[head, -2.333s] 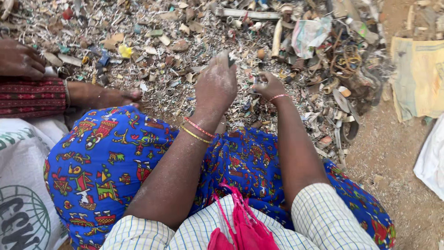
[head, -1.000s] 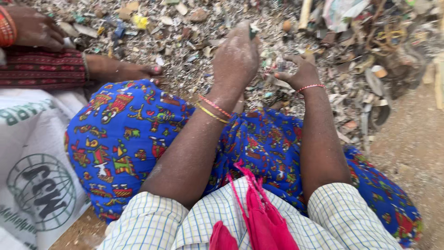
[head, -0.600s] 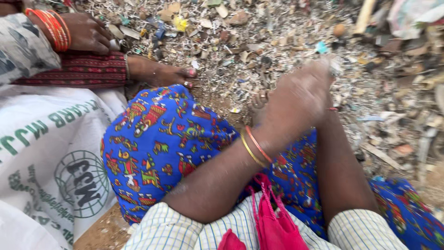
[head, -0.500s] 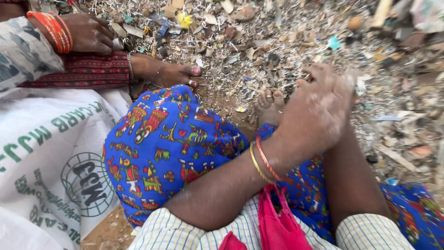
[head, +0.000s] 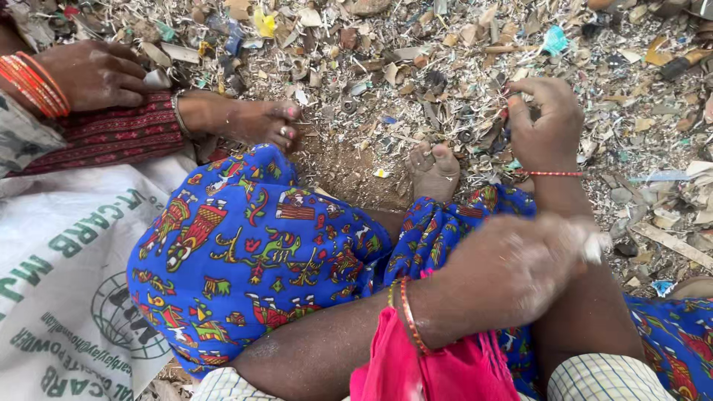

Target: The person sorts through a large pile of mixed recycling waste by hand, picking out specific items like pieces of cardboard, plastic, and electronic components and placing them into bags.

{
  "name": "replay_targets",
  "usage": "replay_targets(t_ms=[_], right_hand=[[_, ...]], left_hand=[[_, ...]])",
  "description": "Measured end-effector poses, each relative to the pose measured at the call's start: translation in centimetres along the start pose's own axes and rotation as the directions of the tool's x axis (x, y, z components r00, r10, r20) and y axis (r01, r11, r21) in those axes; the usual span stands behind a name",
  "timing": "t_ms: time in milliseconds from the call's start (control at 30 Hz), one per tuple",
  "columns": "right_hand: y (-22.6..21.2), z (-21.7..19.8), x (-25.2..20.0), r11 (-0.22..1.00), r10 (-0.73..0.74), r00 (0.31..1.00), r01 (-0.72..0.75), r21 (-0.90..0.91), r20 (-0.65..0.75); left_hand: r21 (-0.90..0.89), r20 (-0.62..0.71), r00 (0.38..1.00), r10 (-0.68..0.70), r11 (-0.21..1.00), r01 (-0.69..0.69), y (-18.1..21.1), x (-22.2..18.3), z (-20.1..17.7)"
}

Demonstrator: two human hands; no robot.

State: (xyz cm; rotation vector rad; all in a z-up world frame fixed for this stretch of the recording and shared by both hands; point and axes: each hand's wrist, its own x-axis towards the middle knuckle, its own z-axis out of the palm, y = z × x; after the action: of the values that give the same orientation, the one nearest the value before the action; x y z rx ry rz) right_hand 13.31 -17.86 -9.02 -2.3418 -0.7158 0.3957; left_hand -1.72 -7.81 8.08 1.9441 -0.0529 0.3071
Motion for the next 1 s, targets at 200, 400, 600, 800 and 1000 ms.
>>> replay_targets(t_ms=[200, 400, 600, 800, 1000], right_hand=[[0.5, -0.5, -0.3, 0.998, 0.064, 0.998, -0.064, 0.017, -0.021], [2.7, -2.5, 0.4, 0.999, 0.021, 0.999, -0.022, -0.034, -0.037], [6.8, -6.9, 0.4, 0.983, 0.114, 0.993, -0.106, -0.151, 0.043], [11.9, -10.3, -1.1, 0.902, 0.405, 0.896, -0.359, -0.240, 0.183], [11.2, -5.0, -3.8, 0.853, 0.477, 0.855, -0.396, -0.339, 0.203]], left_hand=[[-0.033, 0.276, 0.960, -0.039, 0.998, 0.050, 0.3, -3.0, 4.0], [-0.007, 0.257, 0.964, 0.067, 0.998, -0.068, 0.2, -4.1, 6.8], [0.018, 0.209, 0.970, 0.121, 0.992, -0.127, -1.2, -4.1, 8.8], [-0.009, 0.156, 0.967, 0.202, 0.979, -0.203, -3.4, -2.6, 9.4], [0.188, -0.234, 0.970, 0.071, 0.982, -0.027, -6.7, 3.6, 0.4]])
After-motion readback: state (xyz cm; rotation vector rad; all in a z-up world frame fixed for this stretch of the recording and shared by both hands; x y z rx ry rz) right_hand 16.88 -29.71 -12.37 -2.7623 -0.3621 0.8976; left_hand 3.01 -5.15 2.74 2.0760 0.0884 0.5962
